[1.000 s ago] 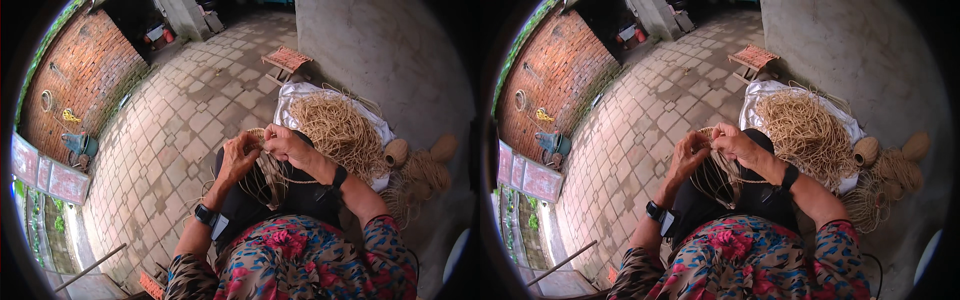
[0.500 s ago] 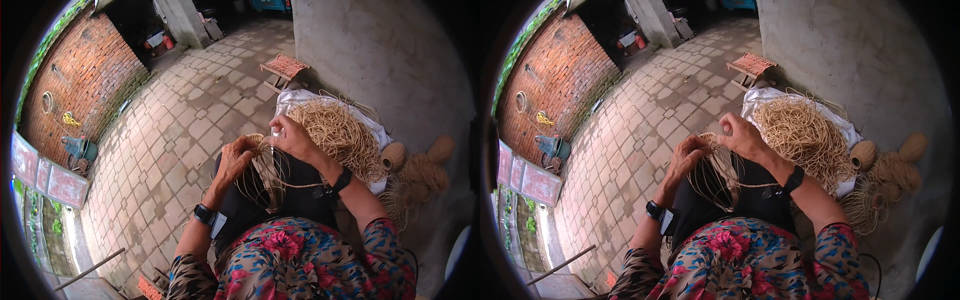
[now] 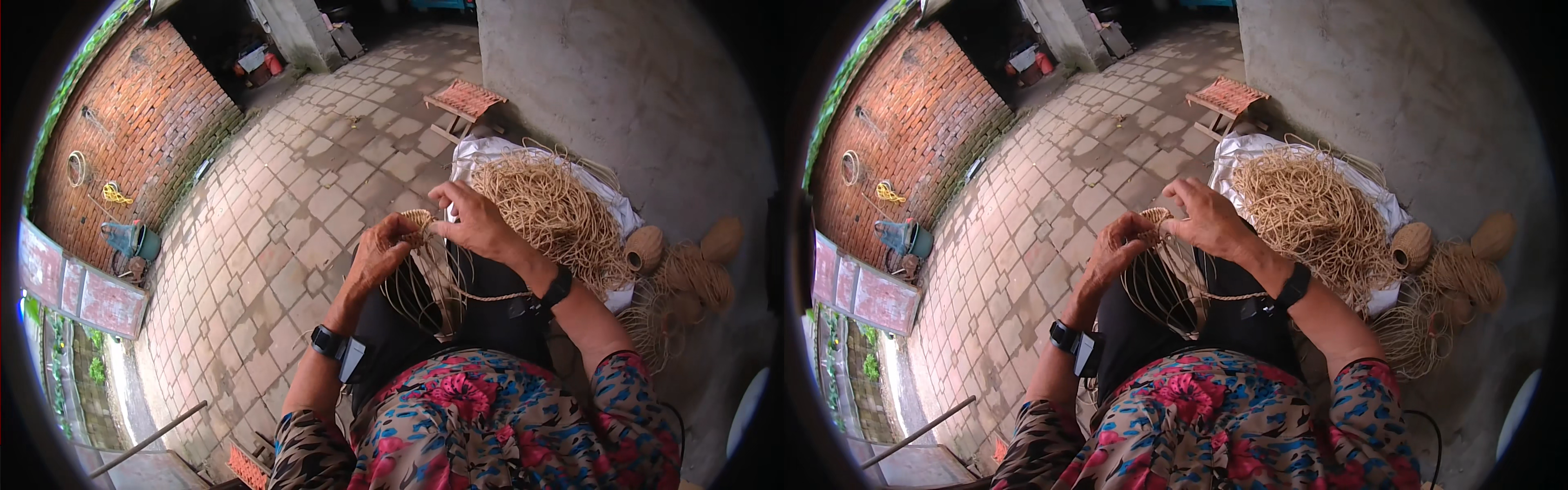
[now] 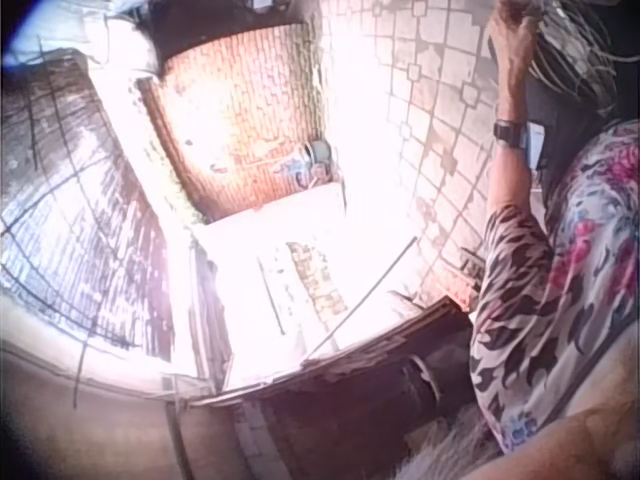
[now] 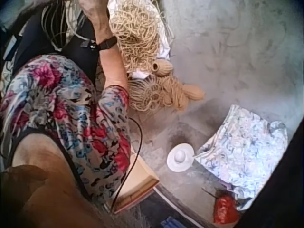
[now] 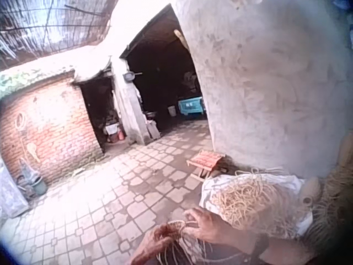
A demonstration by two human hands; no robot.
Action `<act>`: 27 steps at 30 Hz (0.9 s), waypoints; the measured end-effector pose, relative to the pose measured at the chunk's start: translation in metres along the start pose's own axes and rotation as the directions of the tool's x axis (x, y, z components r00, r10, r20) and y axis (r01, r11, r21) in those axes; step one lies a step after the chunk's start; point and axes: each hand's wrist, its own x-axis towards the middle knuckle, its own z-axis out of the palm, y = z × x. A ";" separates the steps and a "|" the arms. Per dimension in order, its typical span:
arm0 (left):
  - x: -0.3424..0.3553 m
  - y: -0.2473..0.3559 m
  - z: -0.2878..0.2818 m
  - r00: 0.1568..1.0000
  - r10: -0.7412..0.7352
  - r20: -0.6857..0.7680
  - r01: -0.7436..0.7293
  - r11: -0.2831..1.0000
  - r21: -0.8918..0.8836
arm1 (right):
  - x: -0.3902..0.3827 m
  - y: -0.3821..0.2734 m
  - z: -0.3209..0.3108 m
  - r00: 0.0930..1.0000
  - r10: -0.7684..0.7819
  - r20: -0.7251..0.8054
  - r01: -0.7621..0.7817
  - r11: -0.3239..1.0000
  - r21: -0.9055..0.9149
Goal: Weave a basket using natural fibers.
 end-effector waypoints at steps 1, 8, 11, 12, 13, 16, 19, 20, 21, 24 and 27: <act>-0.001 0.000 0.001 0.999 0.039 -0.003 -0.039 0.999 0.012 | -0.006 0.007 0.007 0.998 -0.065 0.011 0.066 0.994 -0.088; -0.005 0.008 0.005 0.999 0.028 -0.024 -0.025 0.995 0.098 | -0.005 0.026 0.009 0.935 0.041 0.351 -0.184 0.904 0.385; -0.007 0.009 0.010 0.995 0.033 -0.092 -0.023 0.995 0.098 | -0.009 0.025 0.008 0.832 0.191 0.521 -0.524 0.580 0.624; -0.006 0.006 0.011 0.995 0.026 -0.101 -0.015 0.994 0.107 | -0.010 0.025 0.008 0.832 0.191 0.521 -0.524 0.579 0.624; -0.006 0.003 0.011 0.994 0.020 -0.110 -0.007 0.993 0.115 | -0.011 0.023 0.008 0.813 0.226 0.536 -0.566 0.522 0.638; -0.003 -0.008 0.008 0.997 0.010 -0.077 -0.006 0.998 0.055 | -0.013 0.020 0.010 0.802 0.268 0.534 -0.596 0.429 0.679; -0.002 -0.008 0.006 0.998 0.056 -0.033 -0.058 0.997 -0.046 | -0.012 0.017 0.014 0.832 0.285 0.477 -0.555 0.416 0.720; -0.003 -0.008 0.005 0.998 0.056 -0.031 -0.057 0.997 -0.045 | -0.012 0.017 0.015 0.849 0.293 0.440 -0.528 0.433 0.731; -0.003 -0.007 0.004 0.999 0.031 -0.014 -0.032 0.996 -0.084 | -0.012 0.017 0.015 0.849 0.293 0.439 -0.527 0.433 0.731; -0.005 -0.005 0.003 0.999 0.032 -0.015 -0.033 0.995 -0.090 | -0.009 0.015 0.012 0.841 0.256 0.476 -0.540 0.451 0.711; -0.004 -0.002 -0.002 0.999 0.035 -0.002 -0.035 0.996 -0.078 | 0.001 0.010 0.005 0.736 0.289 0.612 -0.675 0.378 0.633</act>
